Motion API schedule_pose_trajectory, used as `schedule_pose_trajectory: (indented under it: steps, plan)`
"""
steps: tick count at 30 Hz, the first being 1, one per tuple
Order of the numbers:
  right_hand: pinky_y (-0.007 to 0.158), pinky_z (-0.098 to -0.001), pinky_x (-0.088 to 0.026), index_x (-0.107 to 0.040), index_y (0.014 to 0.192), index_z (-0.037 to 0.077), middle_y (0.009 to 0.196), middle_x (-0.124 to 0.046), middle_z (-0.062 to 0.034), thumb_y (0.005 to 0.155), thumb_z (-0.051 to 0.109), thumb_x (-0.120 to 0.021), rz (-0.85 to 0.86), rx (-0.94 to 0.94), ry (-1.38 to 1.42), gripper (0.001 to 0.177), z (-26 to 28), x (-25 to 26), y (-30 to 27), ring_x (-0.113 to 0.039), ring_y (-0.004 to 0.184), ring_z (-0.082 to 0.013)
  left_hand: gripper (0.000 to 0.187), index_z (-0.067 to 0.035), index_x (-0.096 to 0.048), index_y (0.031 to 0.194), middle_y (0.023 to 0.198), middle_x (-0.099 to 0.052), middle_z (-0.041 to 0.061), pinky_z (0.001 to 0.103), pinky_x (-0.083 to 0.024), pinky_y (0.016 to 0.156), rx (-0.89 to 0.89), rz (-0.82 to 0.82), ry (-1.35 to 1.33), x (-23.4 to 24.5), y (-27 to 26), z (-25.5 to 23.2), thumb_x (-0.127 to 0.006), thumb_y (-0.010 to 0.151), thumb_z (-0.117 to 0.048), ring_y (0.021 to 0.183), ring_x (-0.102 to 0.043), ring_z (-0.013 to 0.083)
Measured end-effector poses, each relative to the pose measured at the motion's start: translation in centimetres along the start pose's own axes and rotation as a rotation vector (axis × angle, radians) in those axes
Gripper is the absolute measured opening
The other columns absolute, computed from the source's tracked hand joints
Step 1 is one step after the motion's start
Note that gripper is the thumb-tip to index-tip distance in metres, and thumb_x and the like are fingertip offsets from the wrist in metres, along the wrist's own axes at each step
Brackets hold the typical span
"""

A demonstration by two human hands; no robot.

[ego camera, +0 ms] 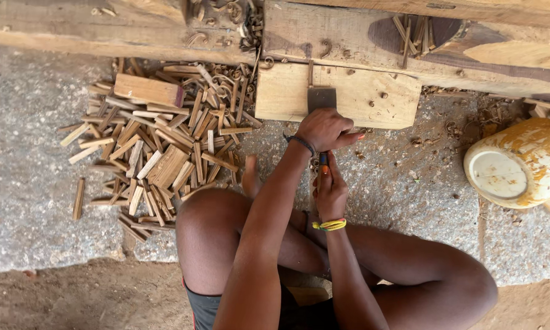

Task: The person sits on the ground and uses a chisel to carve small wooden sticks on a wooden block. They repeatedly position the sticks and strike the chisel to shape the wood, with a pile of finished pieces accumulating nearby.

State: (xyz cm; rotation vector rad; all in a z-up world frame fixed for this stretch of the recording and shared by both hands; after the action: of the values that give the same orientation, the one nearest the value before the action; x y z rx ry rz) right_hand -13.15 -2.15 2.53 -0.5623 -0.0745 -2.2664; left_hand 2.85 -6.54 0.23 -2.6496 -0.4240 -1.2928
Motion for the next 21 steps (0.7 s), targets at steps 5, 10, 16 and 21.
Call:
schedule_pose_trajectory:
  steps: [5,10,16,21]
  plan:
    - [0.042,-0.027,-0.041,-0.051,0.152,0.006,0.066,-0.059,-0.0001,0.108,0.019,-0.045,-0.011,-0.035,0.039,0.046,0.0,-0.6,0.5,-0.05,0.051,-0.0057,0.066,-0.015,-0.071,0.081,0.065,-0.066,0.007,0.044,-0.056,0.069,-0.047,-0.058,0.002,0.9,0.7,0.6,-0.043,0.095,-0.073,0.067,-0.066,0.0217]
    - [0.042,-0.0267,-0.04,-0.051,0.152,0.008,0.065,-0.059,0.0003,0.108,0.02,-0.046,-0.033,-0.051,0.004,0.046,0.2,-0.8,0.9,-0.049,0.05,-0.0059,0.067,-0.014,-0.07,0.075,0.065,-0.067,0.008,0.045,-0.056,0.071,-0.064,-0.053,0.007,1.1,0.7,0.3,-0.044,0.094,-0.072,0.068,-0.067,0.0237]
    - [0.043,-0.027,-0.04,-0.05,0.153,0.008,0.067,-0.056,0.0006,0.108,0.021,-0.044,-0.003,-0.066,0.108,0.047,0.5,-1.8,2.7,-0.046,0.052,-0.0058,0.067,-0.014,-0.068,0.071,0.067,-0.067,0.011,0.047,-0.055,0.074,-0.04,-0.066,-0.002,3.6,1.2,0.9,-0.044,0.095,-0.072,0.067,-0.068,0.0274]
    - [0.043,-0.0277,-0.039,-0.055,0.149,0.008,0.062,-0.056,-0.0023,0.108,0.024,-0.048,-0.086,0.014,0.038,0.045,0.8,-3.3,5.2,-0.048,0.051,-0.0067,0.068,-0.013,-0.067,0.072,0.066,-0.067,0.011,0.048,-0.055,0.071,-0.011,-0.074,0.0,5.2,3.2,3.0,-0.043,0.095,-0.072,0.069,-0.068,0.0289]
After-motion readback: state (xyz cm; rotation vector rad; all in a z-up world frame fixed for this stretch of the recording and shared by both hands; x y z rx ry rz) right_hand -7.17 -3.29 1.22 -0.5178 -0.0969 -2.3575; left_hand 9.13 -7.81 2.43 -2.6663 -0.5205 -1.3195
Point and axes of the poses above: each hand's wrist, its own y-axis towards the middle knuckle, its own x-axis out of the back of the hand, z = x × y, the point moved 7 cm from there along y, towards the middle knuckle
